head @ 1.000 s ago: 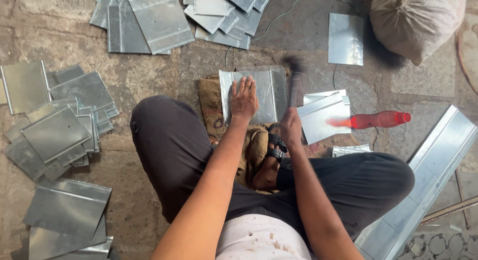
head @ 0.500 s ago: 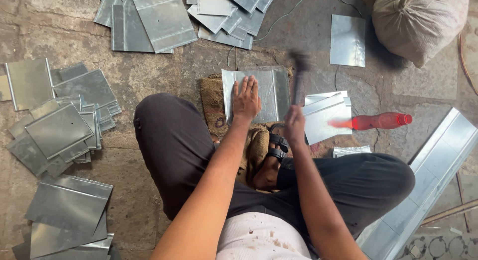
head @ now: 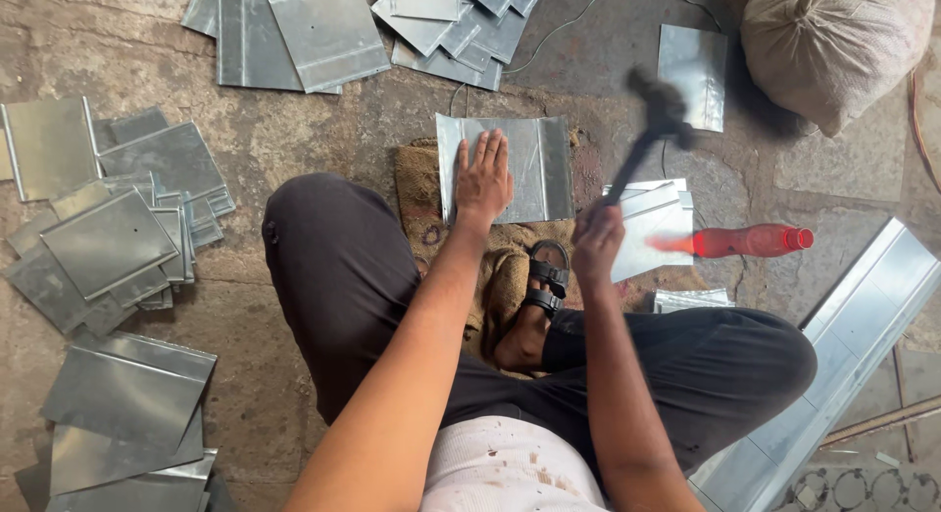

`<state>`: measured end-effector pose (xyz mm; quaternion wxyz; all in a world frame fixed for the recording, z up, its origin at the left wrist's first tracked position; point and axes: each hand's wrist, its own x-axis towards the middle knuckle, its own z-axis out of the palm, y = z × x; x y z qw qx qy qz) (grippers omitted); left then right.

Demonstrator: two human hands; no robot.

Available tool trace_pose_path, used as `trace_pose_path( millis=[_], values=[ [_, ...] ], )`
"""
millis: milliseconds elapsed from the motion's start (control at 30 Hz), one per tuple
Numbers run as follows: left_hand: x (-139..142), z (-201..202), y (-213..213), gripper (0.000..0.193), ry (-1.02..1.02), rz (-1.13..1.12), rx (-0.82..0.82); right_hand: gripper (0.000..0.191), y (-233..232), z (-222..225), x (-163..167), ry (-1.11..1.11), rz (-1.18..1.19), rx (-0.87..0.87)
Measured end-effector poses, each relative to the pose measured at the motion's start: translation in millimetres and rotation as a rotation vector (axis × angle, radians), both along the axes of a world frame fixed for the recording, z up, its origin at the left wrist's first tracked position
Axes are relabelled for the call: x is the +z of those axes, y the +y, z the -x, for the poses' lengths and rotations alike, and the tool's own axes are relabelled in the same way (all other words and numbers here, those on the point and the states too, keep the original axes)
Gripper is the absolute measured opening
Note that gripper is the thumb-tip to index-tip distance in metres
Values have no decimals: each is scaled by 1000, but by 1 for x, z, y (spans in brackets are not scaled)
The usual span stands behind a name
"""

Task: The person hammers several small square metal sheets on a wooden block while sitting on the floor, occasionally using a finger to point at the metal surfaces.

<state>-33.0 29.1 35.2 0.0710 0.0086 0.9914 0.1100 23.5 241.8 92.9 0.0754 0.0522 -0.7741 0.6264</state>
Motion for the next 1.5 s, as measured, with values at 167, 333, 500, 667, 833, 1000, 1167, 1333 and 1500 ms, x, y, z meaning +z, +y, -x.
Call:
trace_pose_path(
  millis=[167,333,500,667,833,1000,1167,1333,1500],
  values=[
    [3,-6,3,69,75,20,11,49,-2,-4,-5,-351,-480,54],
    [-4,-2,3,68,89,-31,41,46,1,-14,-1,-347,-25,11],
    [-6,-1,2,67,79,-20,21,55,5,-25,-10,-125,-22,-25],
    [1,-5,3,67,71,-15,22,57,10,-28,-14,-300,-509,47],
    [-2,-5,4,66,110,-24,37,48,17,-32,-4,-392,-19,-23],
    [-5,-3,3,66,81,-9,32,52,8,-44,-7,101,64,33],
    [6,-6,1,68,87,13,33,48,-9,-51,-11,-236,-402,48],
    [1,-7,2,67,73,33,29,47,-4,-55,14,-512,-122,15],
    [-6,-4,2,64,152,-35,41,54,7,-67,57,-45,107,32]
  ],
)
